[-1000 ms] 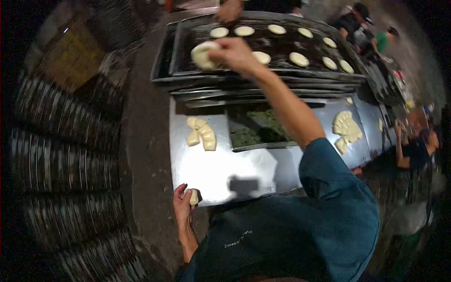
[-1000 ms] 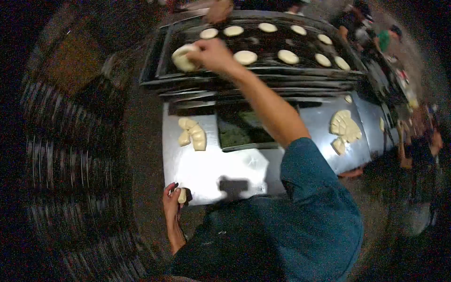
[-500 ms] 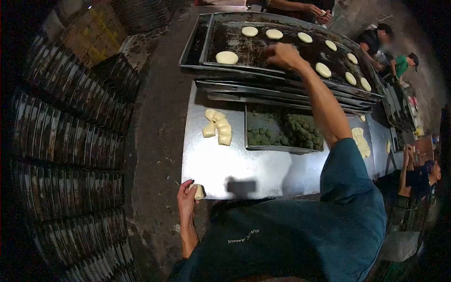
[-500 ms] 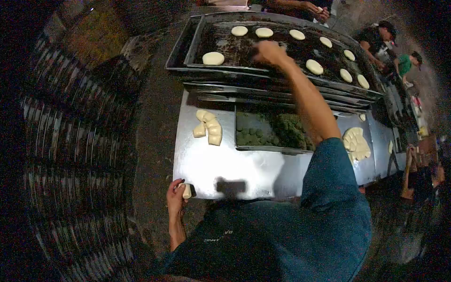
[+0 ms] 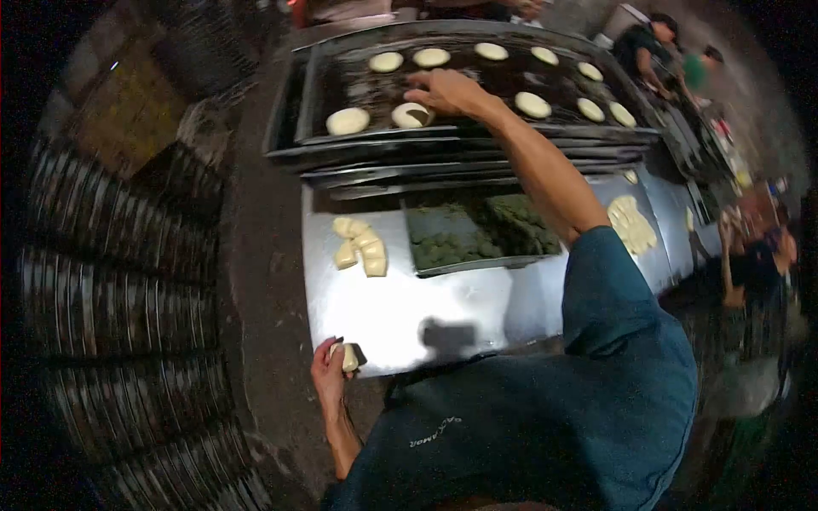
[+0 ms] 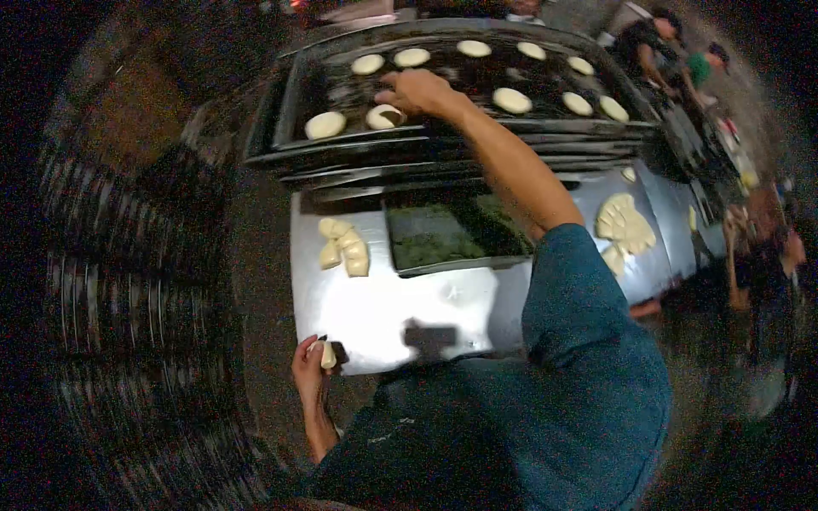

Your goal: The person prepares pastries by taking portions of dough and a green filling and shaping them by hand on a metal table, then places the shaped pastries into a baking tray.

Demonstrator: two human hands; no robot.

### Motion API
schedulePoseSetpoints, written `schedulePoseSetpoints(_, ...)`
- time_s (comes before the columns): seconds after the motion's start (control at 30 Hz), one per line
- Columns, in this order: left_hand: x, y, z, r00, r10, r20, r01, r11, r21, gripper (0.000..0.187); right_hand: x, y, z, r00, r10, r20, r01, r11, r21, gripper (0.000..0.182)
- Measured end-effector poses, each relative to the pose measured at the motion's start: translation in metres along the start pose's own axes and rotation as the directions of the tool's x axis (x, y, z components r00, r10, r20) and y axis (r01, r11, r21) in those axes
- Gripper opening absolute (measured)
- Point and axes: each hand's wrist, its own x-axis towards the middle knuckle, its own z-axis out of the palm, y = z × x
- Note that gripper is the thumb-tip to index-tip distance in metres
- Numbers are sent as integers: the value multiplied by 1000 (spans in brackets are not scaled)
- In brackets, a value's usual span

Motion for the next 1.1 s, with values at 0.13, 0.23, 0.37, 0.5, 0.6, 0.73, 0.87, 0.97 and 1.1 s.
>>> schedulePoseSetpoints(0.13, -2, -18, 1, 994, -38, -98, 34, 998, -46, 22, -57, 81, -39, 961, 278, -1, -255, 881, -398, 48)
schedulePoseSetpoints(0.23, 5, -19, 9, 999, 5, -44, -10, 993, -114, 18, -83, 137, -47, 967, 223, 126, -217, 974, -58, 49)
schedulePoseSetpoints(0.37, 15, 2, 32, 999, 1, -39, -2, 999, -35, 17, -97, 165, -64, 927, 372, 40, -361, 917, -172, 48)
schedulePoseSetpoints(0.5, 18, 11, 48, 997, 61, 53, -61, 998, -8, 17, -116, 188, -67, 941, 339, -1, -339, 941, -18, 55)
schedulePoseSetpoints(0.6, 18, -3, 47, 996, 74, 56, -75, 997, 13, 19, -126, 212, -101, 889, 438, -130, -448, 892, -59, 51)
schedulePoseSetpoints(0.73, 9, -6, 57, 999, 20, 32, -23, 997, 68, 20, -139, 289, -93, 929, 356, 99, -360, 933, 18, 44)
schedulePoseSetpoints(0.87, 6, -13, 68, 998, 27, 55, -31, 997, 68, 20, -157, 284, -113, 881, 472, 10, -466, 872, -149, 37)
schedulePoseSetpoints(0.97, 8, -16, 76, 995, 30, 95, -37, 997, 72, 20, -164, 300, -119, 872, 488, -40, -488, 861, -141, 35)
schedulePoseSetpoints(1.1, 3, -16, 89, 998, 28, 65, -29, 999, 22, 20, -177, 346, -129, 872, 467, -150, -478, 877, -48, 37)
